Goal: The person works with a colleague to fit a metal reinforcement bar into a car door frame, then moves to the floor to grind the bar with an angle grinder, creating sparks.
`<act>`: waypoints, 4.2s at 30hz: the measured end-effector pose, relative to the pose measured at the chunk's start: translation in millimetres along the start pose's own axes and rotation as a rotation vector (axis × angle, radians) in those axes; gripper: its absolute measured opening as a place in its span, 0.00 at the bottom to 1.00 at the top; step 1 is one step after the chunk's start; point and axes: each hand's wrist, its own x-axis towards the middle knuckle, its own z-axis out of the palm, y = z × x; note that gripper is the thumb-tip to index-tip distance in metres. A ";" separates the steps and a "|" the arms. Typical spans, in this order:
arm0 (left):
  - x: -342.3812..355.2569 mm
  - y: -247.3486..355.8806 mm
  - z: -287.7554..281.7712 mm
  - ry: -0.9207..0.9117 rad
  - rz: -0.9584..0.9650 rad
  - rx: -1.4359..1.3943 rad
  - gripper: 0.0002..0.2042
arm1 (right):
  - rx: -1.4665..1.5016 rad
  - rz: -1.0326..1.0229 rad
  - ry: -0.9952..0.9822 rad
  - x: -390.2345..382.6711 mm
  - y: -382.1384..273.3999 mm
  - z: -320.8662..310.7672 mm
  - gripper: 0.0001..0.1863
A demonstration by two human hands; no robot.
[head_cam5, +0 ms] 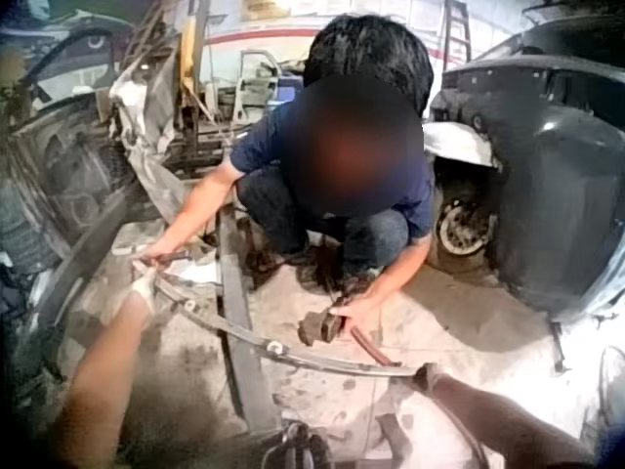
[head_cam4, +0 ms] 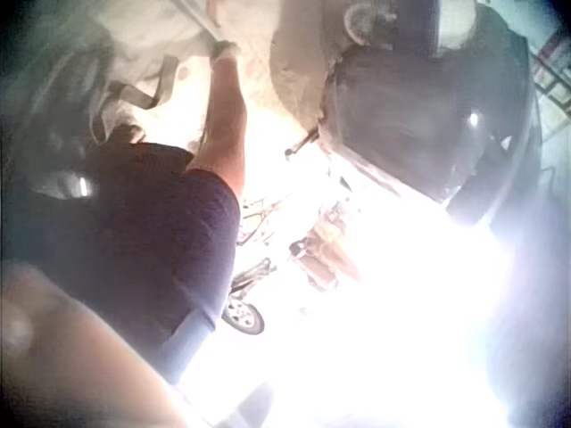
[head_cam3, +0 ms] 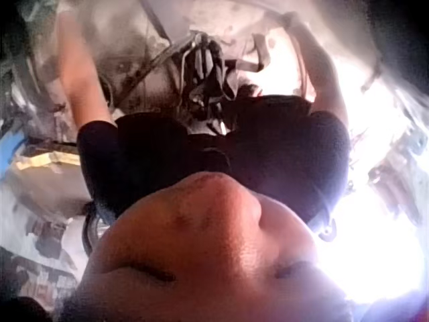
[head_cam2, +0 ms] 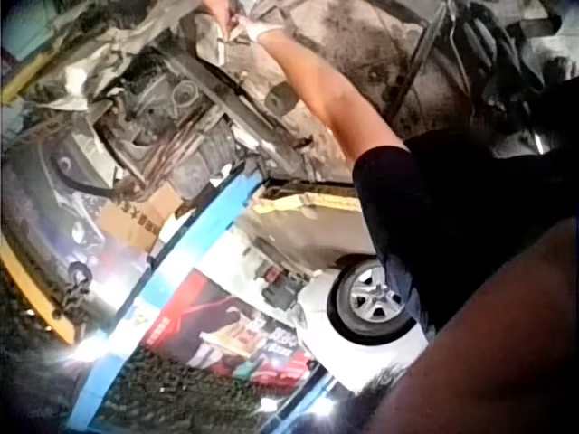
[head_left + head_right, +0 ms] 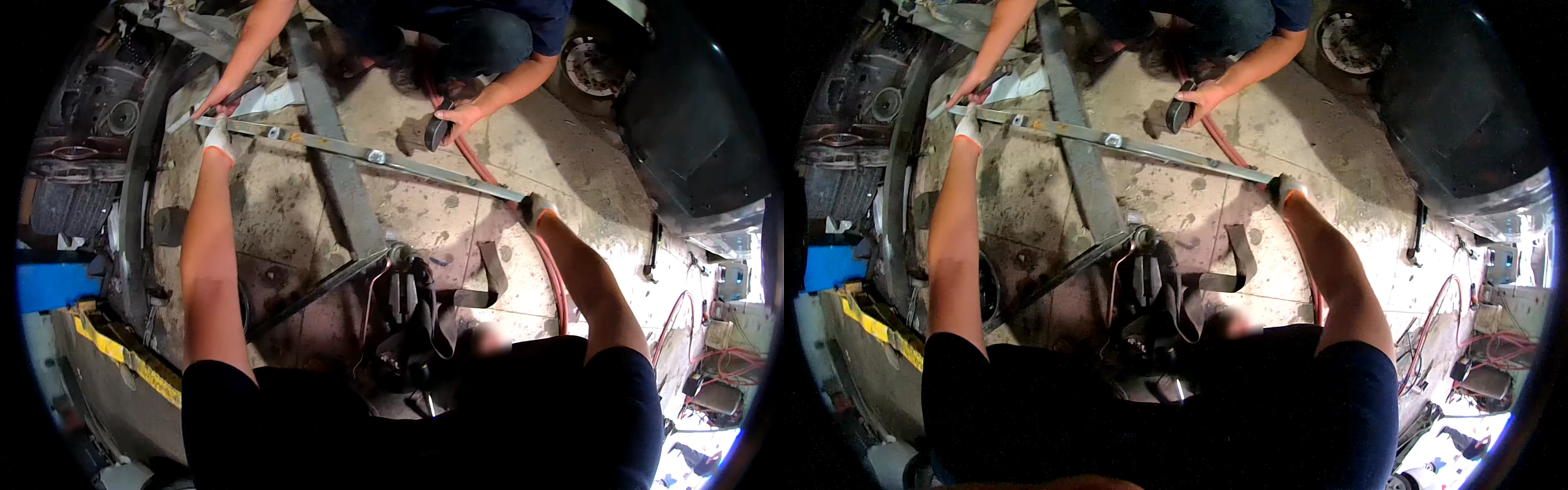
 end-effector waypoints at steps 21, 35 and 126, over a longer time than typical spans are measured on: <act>-53.7 5.3 -48.8 0.015 -0.158 -0.300 0.20 | 0.176 -0.099 -0.105 -42.6 -27.0 39.6 0.09; -93.5 4.7 -48.2 0.160 -0.141 -0.356 0.26 | 0.006 -0.213 -0.013 -101.9 -21.0 70.6 0.08; -80.8 -5.0 -76.5 0.248 -0.107 -0.109 0.30 | -0.124 -0.140 0.051 -88.9 -8.5 45.5 0.08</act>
